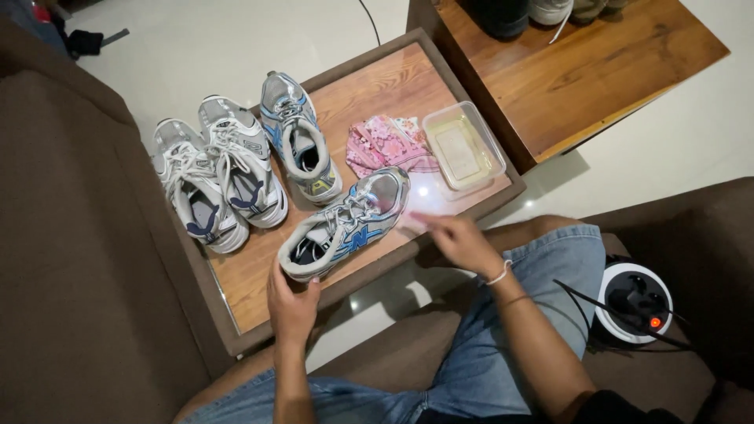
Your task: A person is cleaning a pair of sneakers using a toothbrush, cleaning solution, and a cloth.
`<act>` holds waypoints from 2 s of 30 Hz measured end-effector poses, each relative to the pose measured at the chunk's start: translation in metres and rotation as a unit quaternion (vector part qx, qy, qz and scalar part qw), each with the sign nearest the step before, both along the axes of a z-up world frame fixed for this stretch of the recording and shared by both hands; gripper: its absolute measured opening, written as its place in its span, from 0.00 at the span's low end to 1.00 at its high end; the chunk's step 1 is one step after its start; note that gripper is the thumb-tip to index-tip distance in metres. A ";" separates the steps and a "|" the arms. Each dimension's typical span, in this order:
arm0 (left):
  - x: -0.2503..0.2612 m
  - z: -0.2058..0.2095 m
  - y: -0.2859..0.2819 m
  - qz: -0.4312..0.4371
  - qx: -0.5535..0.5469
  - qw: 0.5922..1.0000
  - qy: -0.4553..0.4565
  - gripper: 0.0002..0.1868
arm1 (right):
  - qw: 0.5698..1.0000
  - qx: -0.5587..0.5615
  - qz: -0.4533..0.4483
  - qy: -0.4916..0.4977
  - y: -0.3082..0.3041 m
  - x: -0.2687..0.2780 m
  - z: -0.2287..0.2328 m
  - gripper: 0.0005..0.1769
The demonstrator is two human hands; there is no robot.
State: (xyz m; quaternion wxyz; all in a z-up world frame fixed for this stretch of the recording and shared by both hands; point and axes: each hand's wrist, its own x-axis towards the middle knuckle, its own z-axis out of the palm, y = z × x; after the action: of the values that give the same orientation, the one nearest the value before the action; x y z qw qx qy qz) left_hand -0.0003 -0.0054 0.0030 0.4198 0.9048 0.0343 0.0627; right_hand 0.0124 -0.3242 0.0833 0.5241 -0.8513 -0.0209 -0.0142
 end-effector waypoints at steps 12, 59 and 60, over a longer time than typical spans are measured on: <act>0.002 0.004 0.003 -0.019 -0.013 1.000 -0.002 0.45 | 0.992 -0.095 -0.067 -0.053 -0.014 0.011 -0.057 0.27; 0.003 0.020 0.010 -0.041 -0.021 0.997 0.060 0.44 | 0.999 -0.025 0.011 0.042 -0.021 0.015 -0.056 0.24; 0.003 0.022 0.010 -0.039 -0.026 0.996 0.076 0.44 | 0.999 -0.037 -0.022 0.007 -0.024 0.013 -0.065 0.24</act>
State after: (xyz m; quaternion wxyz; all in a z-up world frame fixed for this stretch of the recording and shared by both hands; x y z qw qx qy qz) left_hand 0.0023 0.0044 0.0253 0.4415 0.8964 0.0326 -0.0241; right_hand 0.0254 -0.3477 0.0185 0.4923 -0.8702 0.0014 -0.0188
